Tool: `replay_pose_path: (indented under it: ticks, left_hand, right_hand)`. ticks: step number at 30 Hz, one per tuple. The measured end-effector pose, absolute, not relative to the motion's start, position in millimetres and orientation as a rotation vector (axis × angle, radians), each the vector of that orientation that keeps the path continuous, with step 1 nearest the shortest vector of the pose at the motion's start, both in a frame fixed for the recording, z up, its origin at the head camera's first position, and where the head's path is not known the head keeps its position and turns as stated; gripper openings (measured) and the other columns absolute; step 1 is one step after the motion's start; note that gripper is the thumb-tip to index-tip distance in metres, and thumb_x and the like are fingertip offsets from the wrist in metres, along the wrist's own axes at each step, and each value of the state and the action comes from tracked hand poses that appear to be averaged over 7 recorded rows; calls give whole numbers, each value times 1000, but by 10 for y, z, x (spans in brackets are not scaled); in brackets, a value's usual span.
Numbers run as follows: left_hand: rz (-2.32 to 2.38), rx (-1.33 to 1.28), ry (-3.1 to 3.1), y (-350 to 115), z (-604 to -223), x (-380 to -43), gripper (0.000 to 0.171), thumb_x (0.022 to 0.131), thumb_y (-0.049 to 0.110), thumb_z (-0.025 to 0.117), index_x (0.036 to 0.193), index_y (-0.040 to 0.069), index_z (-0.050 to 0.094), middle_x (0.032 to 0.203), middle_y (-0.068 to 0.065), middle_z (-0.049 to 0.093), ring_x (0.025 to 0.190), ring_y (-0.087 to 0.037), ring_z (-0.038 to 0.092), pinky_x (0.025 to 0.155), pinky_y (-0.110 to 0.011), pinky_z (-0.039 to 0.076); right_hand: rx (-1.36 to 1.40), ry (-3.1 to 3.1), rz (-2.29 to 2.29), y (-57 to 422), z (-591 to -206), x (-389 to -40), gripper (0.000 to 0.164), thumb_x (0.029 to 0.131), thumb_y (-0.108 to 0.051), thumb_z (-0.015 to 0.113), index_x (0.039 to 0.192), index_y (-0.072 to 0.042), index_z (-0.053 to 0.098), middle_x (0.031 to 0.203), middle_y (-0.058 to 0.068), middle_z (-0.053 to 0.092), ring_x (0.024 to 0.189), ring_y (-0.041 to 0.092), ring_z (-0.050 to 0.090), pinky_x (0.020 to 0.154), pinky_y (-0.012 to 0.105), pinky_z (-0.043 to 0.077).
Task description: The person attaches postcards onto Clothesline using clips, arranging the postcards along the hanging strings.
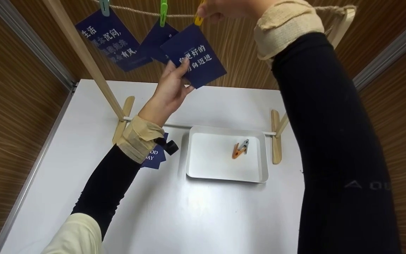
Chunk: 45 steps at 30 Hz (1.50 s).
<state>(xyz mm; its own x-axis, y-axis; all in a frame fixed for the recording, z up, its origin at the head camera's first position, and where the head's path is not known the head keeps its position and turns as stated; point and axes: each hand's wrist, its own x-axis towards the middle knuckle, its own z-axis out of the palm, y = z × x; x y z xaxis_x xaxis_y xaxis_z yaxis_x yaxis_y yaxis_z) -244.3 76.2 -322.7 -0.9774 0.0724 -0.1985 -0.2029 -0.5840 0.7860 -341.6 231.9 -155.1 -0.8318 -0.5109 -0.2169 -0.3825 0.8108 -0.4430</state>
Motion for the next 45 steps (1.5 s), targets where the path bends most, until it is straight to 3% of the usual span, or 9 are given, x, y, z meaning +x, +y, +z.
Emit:
replay_pose_path:
  ticks: [4,8,18,22,28,34,40,43,45]
  left_hand:
    - [2657,-197,1341,764,-3192,-2435,36,104,22,51,140,20,51,125,-5,65,107,-16,65,95,-35,52]
    - [2656,-192,1334,765,-3176,-2433,36,104,21,51,141,19,51,127,-5,65,109,-15,65,95,-33,52]
    - [2625,-157,1395,750,-3163,-2433,35,105,21,48,139,17,50,127,-6,64,110,-15,64,97,-31,50]
    - [2636,-146,1402,746,-3176,-2454,33,105,20,49,138,13,50,126,-8,64,109,-16,65,96,-30,51]
    - [2625,-161,1422,746,-3329,-2475,26,103,17,54,127,8,52,102,-2,63,90,-12,60,91,-26,49]
    - [2444,-218,1598,512,-3658,-2271,36,100,22,61,133,13,52,121,-1,61,117,-21,60,102,-36,47]
    - [2249,-198,1899,-52,-4052,-2019,35,96,14,64,129,9,54,118,-15,65,110,-30,63,88,-34,52]
    - [1988,-84,2186,-342,-4254,-1895,29,96,12,62,124,5,57,114,-16,64,104,-24,62,90,-34,50]
    - [1748,11,2336,-506,-4387,-1806,27,96,12,62,121,2,58,113,-15,63,106,-24,60,95,-35,49]
  right_hand:
    - [-746,2697,-478,2339,-1580,-3362,48,100,-31,48,140,-4,51,113,-2,57,84,-8,53,101,30,49]
    - [-808,2737,-416,2319,-1583,-3320,47,101,-30,46,139,-5,53,123,11,60,84,-9,52,98,31,51]
    - [-764,2830,-249,2280,-1556,-3240,56,100,-43,47,145,-9,49,128,19,57,95,21,53,96,36,53]
    - [-739,2861,-217,2290,-1551,-3220,62,98,-50,48,143,-7,50,118,20,57,91,25,51,79,27,51]
    - [-874,2965,-164,2311,-1568,-3183,65,98,-52,51,145,-8,47,102,21,57,82,31,54,66,35,44]
    - [-1154,3199,-213,2443,-1672,-2979,67,98,-46,57,156,-21,32,96,20,60,77,32,53,73,43,42]
    - [-1785,3325,-433,2799,-2159,-2715,33,92,-25,70,118,-6,67,62,14,56,50,27,45,51,39,39]
    - [-1759,3233,-433,3042,-2565,-2549,18,87,-18,72,94,-2,69,60,11,58,48,23,46,41,35,34]
    - [-1621,3135,-373,3199,-2870,-2452,14,87,-17,72,93,-5,70,64,9,63,49,20,52,40,32,38]
